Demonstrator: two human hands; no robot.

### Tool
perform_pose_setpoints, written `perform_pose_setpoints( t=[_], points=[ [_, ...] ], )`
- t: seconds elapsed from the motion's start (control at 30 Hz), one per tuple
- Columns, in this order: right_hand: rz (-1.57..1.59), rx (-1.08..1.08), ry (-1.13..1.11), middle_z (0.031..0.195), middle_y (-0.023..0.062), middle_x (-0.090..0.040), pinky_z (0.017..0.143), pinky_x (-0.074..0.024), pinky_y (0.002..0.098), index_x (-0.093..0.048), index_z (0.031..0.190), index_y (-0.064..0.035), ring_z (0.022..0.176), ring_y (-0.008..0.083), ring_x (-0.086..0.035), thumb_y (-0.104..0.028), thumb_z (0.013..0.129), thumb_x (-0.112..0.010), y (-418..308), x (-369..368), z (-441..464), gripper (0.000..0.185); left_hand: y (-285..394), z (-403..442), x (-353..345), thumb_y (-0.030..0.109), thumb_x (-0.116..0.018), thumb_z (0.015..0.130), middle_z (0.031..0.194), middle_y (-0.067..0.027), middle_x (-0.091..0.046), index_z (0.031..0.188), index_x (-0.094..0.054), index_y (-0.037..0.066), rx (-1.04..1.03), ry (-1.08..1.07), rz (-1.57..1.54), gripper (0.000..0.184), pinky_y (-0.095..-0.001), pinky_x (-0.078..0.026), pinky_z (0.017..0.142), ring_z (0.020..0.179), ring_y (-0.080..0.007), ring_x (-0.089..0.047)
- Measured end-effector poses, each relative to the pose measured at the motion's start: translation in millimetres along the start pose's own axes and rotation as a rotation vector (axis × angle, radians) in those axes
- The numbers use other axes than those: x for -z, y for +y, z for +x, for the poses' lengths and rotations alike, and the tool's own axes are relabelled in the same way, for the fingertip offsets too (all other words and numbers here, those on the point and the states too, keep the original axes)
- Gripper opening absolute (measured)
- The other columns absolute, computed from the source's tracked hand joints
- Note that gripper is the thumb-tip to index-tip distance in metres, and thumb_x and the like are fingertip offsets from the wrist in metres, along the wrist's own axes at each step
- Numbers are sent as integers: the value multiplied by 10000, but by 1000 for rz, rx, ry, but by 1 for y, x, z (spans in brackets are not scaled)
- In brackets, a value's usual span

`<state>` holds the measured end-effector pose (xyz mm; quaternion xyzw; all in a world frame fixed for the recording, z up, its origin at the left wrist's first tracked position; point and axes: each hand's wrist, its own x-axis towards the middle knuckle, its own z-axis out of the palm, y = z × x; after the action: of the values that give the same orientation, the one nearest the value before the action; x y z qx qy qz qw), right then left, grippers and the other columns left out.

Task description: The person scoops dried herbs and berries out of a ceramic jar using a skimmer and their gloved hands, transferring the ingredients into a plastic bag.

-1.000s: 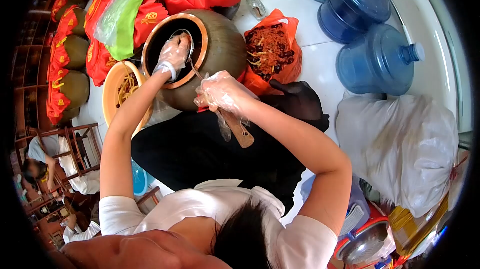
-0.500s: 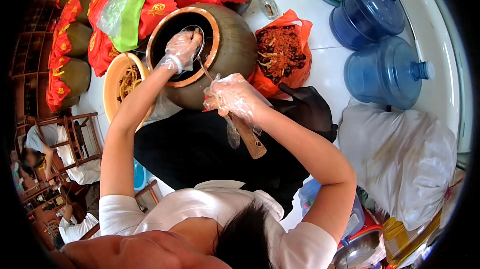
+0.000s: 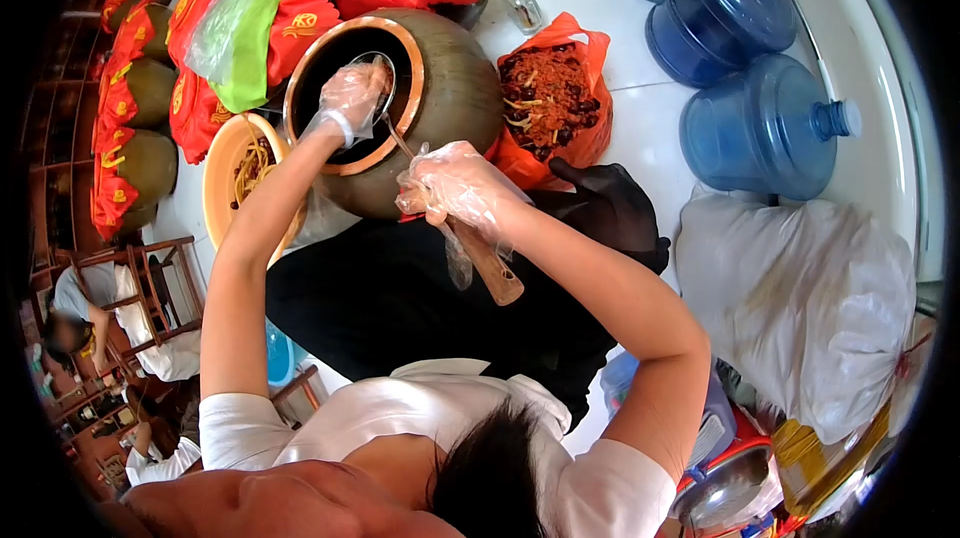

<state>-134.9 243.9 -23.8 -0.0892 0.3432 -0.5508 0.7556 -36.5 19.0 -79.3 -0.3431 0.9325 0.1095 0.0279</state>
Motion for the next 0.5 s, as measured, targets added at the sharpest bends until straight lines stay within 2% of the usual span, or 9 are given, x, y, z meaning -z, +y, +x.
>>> perform_pose_setpoints(
  t=[0.07,0.1,0.17,0.23,0.3,0.33,0.37,0.43,0.5],
  points=[
    [-145,31,112,590,70,-517,376,-310,172,-587,781,58,459,62,-444,-133,829,-506,0,-5,0,213,2,-1,0,336,-313,865,809,-150,-627,749,-635,79,14,27,47,428,-409,-448,774,825,-309,-586],
    [-146,36,111,590,70,-517,376,-310,172,-587,781,58,459,62,-444,-133,829,-506,0,-4,0,213,0,-1,-2,336,-313,865,809,-150,-627,749,-635,79,11,31,49,428,-409,-448,774,825,-309,-586],
    [-144,38,24,645,70,-546,441,-378,227,-545,668,21,574,128,-550,-67,797,-534,-1,0,1,157,-2,0,-5,337,-309,863,798,-151,-627,755,-635,75,19,68,42,432,-416,-446,778,819,-316,-586],
    [-159,43,51,645,77,-555,437,-379,233,-550,668,23,571,131,-554,-70,795,-538,2,0,2,157,1,0,1,345,-311,861,794,-154,-626,758,-635,65,32,63,34,441,-416,-442,780,811,-325,-584],
    [-170,45,82,644,83,-563,433,-380,238,-556,669,25,568,134,-558,-73,792,-542,4,1,3,157,-5,1,5,352,-320,862,812,-168,-620,794,-624,51,63,-24,-173,433,-415,-437,793,818,-334,-581],
    [-186,61,80,649,84,-570,426,-378,238,-563,676,25,563,132,-561,-75,790,-545,4,2,3,153,-13,3,0,348,-318,870,828,-177,-613,842,-612,43,-265,319,-19,424,-425,-429,783,817,-344,-577],
    [-202,74,77,653,84,-578,419,-375,238,-569,683,25,558,131,-563,-78,789,-548,6,3,3,149,-23,5,-1,324,-329,876,879,-208,-597,895,-589,8,-52,76,-235,411,-417,-424,762,835,-352,-566],
    [-200,85,77,664,99,-583,404,-372,244,-571,695,35,558,149,-574,-78,791,-542,7,4,4,151,-21,11,13,358,-329,880,891,-216,-600,901,-567,-1,54,-34,-178,430,-367,-419,781,862,-339,-566],
    [-239,70,124,659,105,-579,396,-369,246,-572,693,39,554,165,-577,-78,794,-536,6,2,5,159,-42,9,3,328,-443,852,868,-79,-629,896,-589,24,268,-83,-1086,341,-310,-460,720,802,-174,-586]
  ],
)
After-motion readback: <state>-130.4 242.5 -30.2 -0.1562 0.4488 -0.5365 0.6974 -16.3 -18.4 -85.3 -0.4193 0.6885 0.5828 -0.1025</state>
